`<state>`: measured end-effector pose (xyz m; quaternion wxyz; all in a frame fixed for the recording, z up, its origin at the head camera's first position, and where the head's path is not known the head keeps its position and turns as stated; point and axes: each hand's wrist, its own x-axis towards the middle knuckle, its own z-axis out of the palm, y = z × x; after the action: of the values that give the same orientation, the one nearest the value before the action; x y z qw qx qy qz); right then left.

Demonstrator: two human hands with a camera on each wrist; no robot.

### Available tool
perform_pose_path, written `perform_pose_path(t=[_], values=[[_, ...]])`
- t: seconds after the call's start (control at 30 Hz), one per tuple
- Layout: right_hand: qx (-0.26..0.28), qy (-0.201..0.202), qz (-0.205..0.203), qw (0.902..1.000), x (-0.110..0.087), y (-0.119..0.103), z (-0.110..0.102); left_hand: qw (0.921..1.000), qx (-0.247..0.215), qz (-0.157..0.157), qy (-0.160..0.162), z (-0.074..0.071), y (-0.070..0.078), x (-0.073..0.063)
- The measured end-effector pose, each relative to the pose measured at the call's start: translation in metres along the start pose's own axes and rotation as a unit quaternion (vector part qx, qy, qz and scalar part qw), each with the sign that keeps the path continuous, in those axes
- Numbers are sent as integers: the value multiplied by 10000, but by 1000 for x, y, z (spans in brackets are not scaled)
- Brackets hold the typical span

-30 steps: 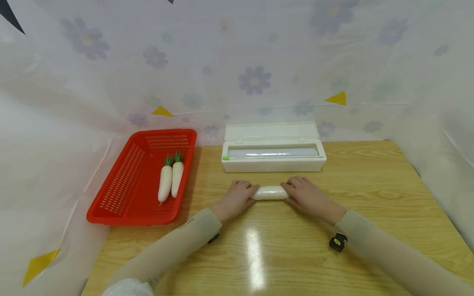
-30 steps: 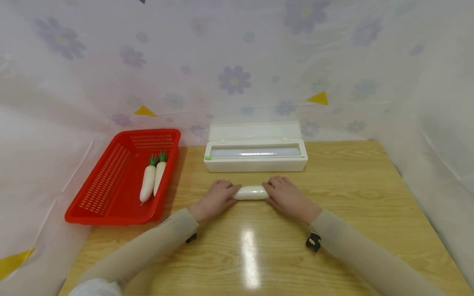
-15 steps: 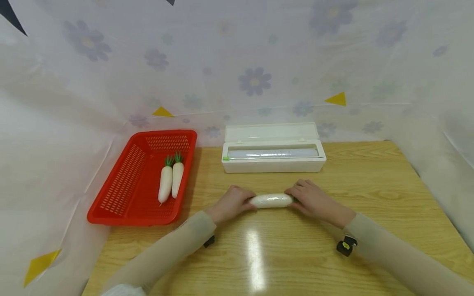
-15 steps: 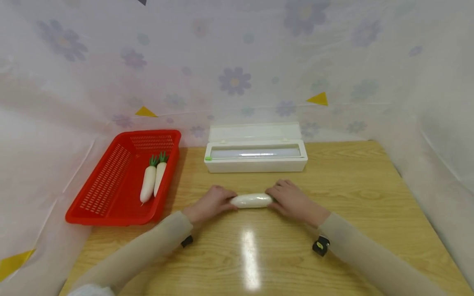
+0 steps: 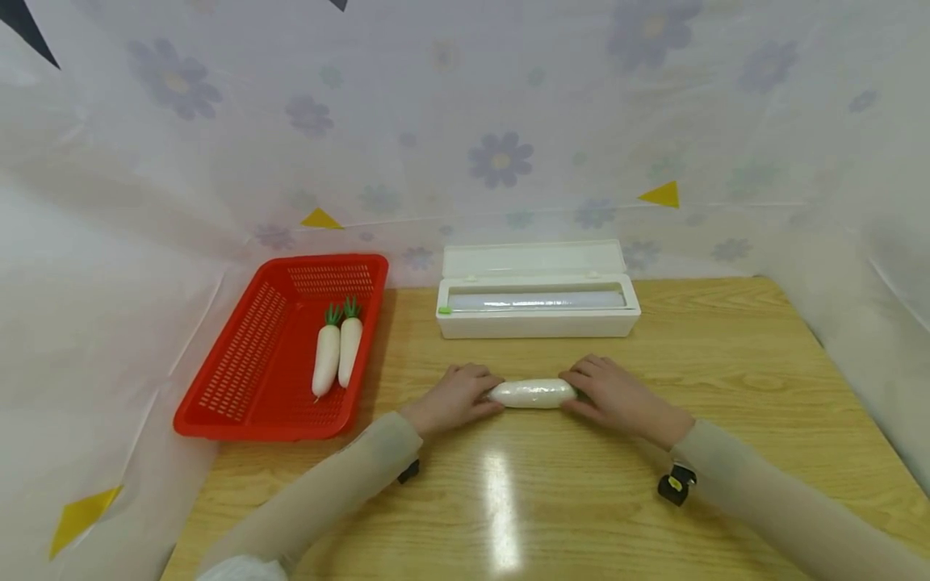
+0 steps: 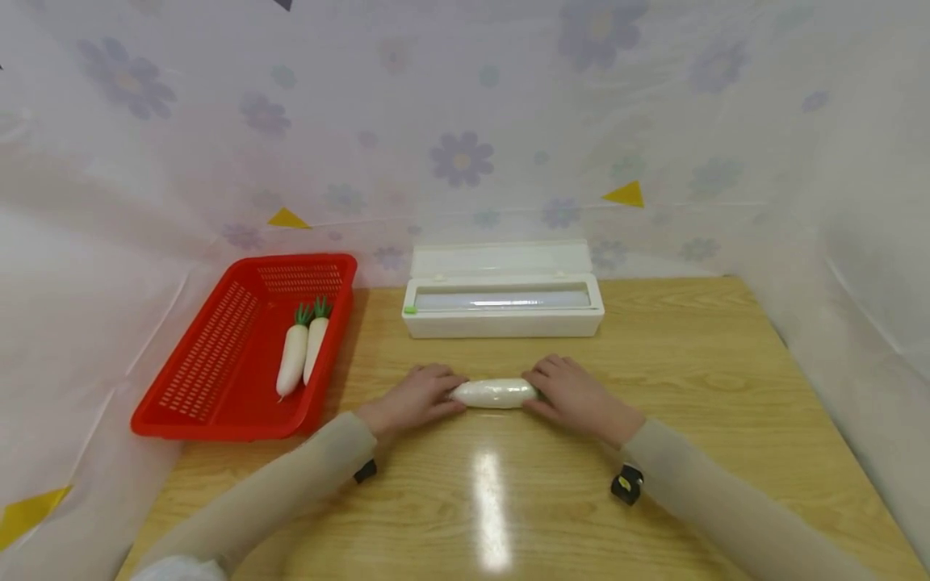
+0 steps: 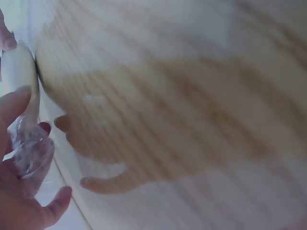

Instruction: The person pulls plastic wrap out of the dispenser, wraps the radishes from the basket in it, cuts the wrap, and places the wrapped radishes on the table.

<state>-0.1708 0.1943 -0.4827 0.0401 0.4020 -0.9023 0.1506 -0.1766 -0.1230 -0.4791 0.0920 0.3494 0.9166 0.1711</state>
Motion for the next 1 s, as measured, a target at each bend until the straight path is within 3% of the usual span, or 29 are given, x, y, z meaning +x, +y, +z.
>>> perform_pose_path(t=[0.2,0.43,0.77,0.87,1.0], values=[[242,38,181,9995,0,-1,0,9967,-715,-163,350,0,-3,2],[137,85,106,9998,5,-2,-1,9891,-1412,-216,354,0,-8,3],[-102,124,25,9999,5,3,0,9529,-2787,-1130,397,-4,-17,-5],[-174,171,-57,9997,5,4,1,9387,-3063,-1511,472,-5,-17,-7],[-345,177,-174,9991,6,3,1,9283,-3144,-1881,637,-6,-12,-8]])
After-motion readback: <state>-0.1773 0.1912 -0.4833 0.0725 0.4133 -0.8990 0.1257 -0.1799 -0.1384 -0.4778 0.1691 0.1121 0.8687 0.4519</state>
